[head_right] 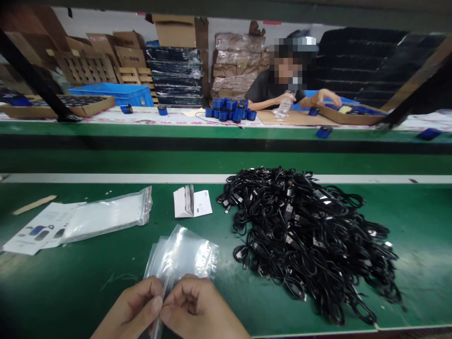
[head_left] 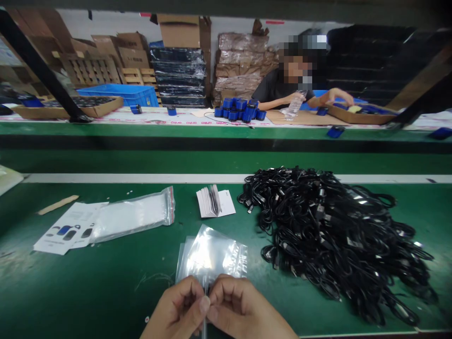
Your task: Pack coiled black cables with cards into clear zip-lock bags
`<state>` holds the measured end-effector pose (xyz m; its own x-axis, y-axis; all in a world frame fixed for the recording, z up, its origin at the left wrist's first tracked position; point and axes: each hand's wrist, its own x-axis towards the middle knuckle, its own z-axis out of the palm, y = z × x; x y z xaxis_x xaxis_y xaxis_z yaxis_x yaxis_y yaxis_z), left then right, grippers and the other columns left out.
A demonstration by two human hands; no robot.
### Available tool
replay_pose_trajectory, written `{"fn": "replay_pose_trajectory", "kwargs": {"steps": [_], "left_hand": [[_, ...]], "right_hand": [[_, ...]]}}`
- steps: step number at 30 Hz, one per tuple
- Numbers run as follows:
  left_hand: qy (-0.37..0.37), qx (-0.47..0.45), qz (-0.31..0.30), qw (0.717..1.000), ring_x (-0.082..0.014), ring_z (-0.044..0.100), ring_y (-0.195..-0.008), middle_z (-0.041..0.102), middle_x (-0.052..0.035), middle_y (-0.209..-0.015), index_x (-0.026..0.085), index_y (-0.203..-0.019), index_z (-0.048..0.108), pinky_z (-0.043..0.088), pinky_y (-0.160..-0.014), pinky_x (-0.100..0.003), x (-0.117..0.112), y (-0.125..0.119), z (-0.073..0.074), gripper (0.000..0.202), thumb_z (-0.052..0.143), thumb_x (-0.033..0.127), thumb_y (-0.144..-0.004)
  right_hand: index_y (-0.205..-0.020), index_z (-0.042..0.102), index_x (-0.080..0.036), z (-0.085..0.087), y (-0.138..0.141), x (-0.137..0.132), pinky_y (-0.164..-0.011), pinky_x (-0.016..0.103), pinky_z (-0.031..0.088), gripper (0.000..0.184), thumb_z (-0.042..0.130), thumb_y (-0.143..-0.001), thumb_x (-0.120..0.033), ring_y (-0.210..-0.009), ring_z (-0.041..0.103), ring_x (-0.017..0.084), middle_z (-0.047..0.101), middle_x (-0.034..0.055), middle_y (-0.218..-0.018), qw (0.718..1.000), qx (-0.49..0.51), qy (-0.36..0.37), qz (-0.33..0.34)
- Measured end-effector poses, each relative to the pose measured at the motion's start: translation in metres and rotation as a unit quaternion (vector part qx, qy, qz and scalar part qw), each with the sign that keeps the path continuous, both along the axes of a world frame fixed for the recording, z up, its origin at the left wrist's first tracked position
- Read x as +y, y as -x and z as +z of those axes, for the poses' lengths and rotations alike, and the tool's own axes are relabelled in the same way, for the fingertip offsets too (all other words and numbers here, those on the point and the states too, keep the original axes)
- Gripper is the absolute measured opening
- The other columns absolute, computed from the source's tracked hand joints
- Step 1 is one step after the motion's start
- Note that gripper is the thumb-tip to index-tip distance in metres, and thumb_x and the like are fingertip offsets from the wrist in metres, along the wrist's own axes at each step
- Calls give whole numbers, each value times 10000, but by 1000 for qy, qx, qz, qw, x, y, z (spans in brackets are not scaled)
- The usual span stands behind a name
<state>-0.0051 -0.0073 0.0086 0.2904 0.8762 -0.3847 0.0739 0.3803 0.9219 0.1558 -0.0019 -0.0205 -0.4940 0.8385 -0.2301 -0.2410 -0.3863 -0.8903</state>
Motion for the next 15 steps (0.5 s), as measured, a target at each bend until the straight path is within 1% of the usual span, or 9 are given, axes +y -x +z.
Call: {"fn": "replay_pose_trajectory", "kwargs": {"steps": [4,8,11,13,15], "left_hand": [[10,14,-12,1000,-77,366,-488,389,86,-514,192,-606,446,275,-495,-197,2,0,0,513,578,673,-727],[46,-21,-13,999,-70,332,-478,383,91,-509,191,-607,451,278,-495,-198,4,1,2,503,598,657,-725],[76,-55,-1,996,-67,315,-483,365,96,-511,191,-597,443,284,-497,-192,2,1,1,497,621,638,-722],[93,-74,15,993,-70,337,-494,390,90,-511,185,-599,458,296,-507,-189,0,0,-2,493,636,629,-717],[106,-83,33,990,-70,354,-501,415,85,-515,176,-622,492,299,-512,-185,-3,0,-4,477,650,616,-715]], "right_hand": [[-706,598,-167,-1,-1,-1,-663,270,432,326,720,-737,-467,-652,561,113,537,-26,-725,1000,-17,-10,17],[-712,589,-181,-5,-1,-2,-661,275,435,372,694,-727,-537,-645,574,127,566,-28,-661,999,-30,9,35],[-718,579,-166,-7,1,-2,-636,271,418,376,711,-722,-517,-650,589,138,595,-8,-656,999,-20,22,32],[-725,574,-158,-7,1,-2,-621,265,403,364,720,-727,-491,-633,579,128,603,-1,-667,999,-5,23,30],[-721,574,-154,-7,1,-2,-602,251,383,358,727,-727,-478,-603,547,106,584,-13,-657,999,5,19,25]]}}
